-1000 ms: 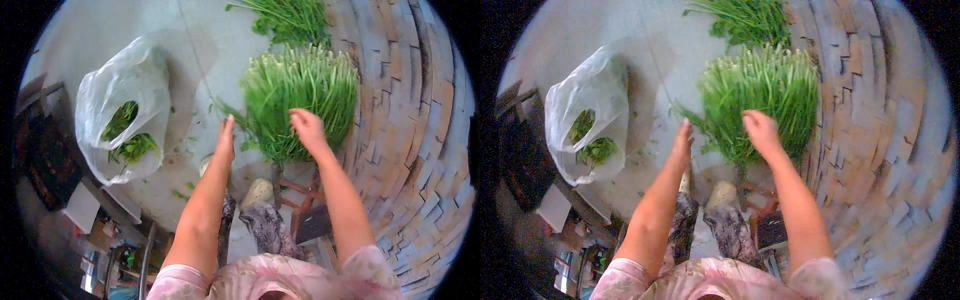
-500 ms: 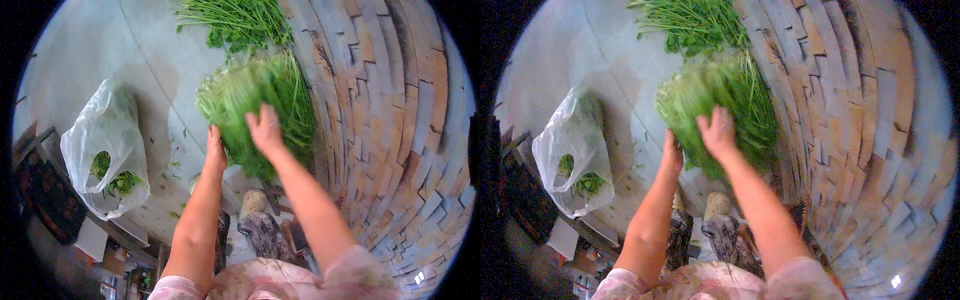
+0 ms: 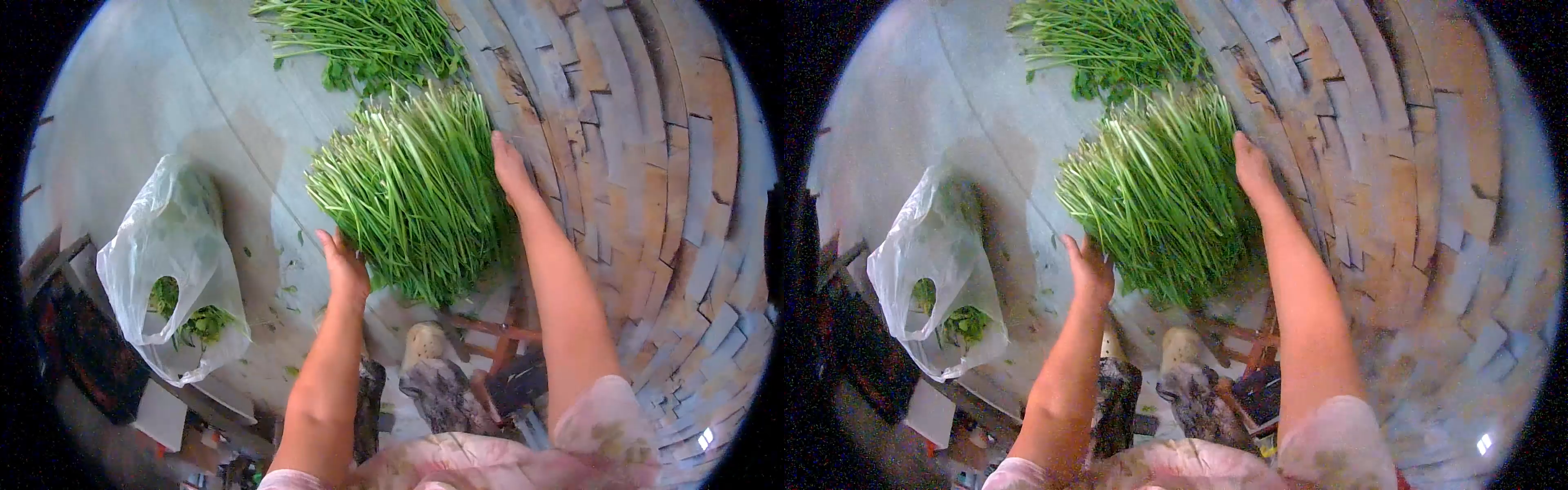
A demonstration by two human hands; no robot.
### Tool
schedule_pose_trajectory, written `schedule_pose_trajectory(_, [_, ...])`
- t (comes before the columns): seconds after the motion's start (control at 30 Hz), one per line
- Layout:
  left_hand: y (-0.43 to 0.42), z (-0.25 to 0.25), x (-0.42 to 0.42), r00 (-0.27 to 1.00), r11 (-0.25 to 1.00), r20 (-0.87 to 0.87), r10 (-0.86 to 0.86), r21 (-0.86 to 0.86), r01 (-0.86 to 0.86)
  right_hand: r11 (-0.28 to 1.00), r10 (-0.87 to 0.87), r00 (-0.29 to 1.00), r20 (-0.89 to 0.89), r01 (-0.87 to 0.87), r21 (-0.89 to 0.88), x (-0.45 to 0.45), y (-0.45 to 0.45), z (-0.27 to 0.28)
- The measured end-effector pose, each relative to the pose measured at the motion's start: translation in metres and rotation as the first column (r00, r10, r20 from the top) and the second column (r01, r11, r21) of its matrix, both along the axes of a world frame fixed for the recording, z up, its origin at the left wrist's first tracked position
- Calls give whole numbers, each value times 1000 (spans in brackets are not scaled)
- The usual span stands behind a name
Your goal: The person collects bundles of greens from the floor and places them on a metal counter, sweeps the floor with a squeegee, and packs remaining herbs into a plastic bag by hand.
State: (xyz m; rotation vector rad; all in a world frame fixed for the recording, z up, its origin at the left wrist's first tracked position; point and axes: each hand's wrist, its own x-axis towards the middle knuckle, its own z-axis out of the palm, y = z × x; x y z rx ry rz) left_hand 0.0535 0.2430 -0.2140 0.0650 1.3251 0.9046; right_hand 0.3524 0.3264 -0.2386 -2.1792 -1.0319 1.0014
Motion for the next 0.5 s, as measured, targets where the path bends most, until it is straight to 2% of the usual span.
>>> schedule_pose_trajectory(0.07, [1, -5, -5, 999, 1000, 19, 28, -4, -28, 984, 32, 999, 43, -24, -174, -10, 14, -1])
schedule_pose_trajectory(0.17, [-4, -9, -9, 997, 992, -19, 72, -100, -73, 988, -121, 985, -124, 107, -111, -26, 13, -19])
schedule_pose_trajectory(0.2, [2, -10, -9, 995, 987, -38, 90, -127, -95, 998, -48, 998, -32, 46, -49, -20, 9, -71])
schedule_pose_trajectory(0.27, [2, -19, -15, 994, 993, 66, 84, -89, -78, 989, -59, 993, -106, 43, -141, -61, -1, -32])
schedule_pose_trajectory(0.33, [0, -15, -18, 985, 992, 135, 108, -78, -98, 972, -53, 969, -243, -5, -234, -83, -9, -36])
schedule_pose_trajectory(0.4, [8, -1, -20, 972, 985, 167, 164, -72, -154, 982, -94, 910, -404, 18, -190, -116, -29, -21])
schedule_pose_trajectory(0.43, [10, 3, -22, 969, 976, 117, 216, -57, -210, 977, -103, 891, -443, 6, -215, -130, -37, -23])
schedule_pose_trajectory(0.47, [10, -1, -30, 966, 984, 189, 176, -41, -171, 970, -114, 870, -480, -7, -242, -143, -47, -32])
schedule_pose_trajectory(0.5, [10, -8, -40, 958, 990, 251, 137, -7, -140, 983, -92, 829, -552, -13, -182, -160, -58, -52])
